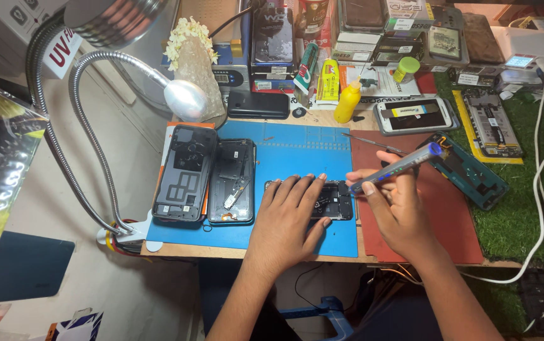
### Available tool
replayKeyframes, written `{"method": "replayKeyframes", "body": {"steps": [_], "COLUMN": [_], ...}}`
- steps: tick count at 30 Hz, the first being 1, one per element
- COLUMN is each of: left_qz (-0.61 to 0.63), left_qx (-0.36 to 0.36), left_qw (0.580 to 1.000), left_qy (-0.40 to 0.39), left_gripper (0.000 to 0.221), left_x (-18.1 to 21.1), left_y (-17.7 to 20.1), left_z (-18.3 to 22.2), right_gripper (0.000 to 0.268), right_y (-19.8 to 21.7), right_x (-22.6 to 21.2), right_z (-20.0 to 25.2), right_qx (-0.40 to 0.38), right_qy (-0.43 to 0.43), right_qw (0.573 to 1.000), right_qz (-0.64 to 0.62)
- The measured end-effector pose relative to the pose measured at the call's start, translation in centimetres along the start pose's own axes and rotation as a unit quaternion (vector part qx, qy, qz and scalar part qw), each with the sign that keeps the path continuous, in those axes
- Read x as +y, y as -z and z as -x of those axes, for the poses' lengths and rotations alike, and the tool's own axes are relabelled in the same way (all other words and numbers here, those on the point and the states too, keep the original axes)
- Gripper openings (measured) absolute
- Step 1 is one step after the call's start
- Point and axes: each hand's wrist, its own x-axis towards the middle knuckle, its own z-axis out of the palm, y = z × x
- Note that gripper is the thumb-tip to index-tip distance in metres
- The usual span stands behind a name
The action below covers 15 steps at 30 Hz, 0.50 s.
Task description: The person works on a disassembled smartphone placed on a blue mat. They use a precision screwdriver to unscrew components from the phone's internal frame. The workspace is cluttered with other phone parts and tools.
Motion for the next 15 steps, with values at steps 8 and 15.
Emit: {"method": "replayKeyframes", "body": {"steps": [8,15], "left_qz": [-0.004,0.001], "left_qx": [-0.006,0.003], "left_qw": [1.000,1.000], "left_qy": [0.001,0.000], "left_gripper": [0.074,0.074], "left_x": [-0.1,0.0], "left_y": [-0.3,-0.1], "left_z": [0.1,0.1], "right_gripper": [0.042,0.033], "right_y": [-0.8,-2.2], "right_x": [-1.4,-1.1], "right_z": [-1.1,-1.6], "right_qx": [-0.006,0.037], "right_qy": [0.025,0.043], "right_qw": [0.984,0.984], "right_qz": [0.174,0.171]}}
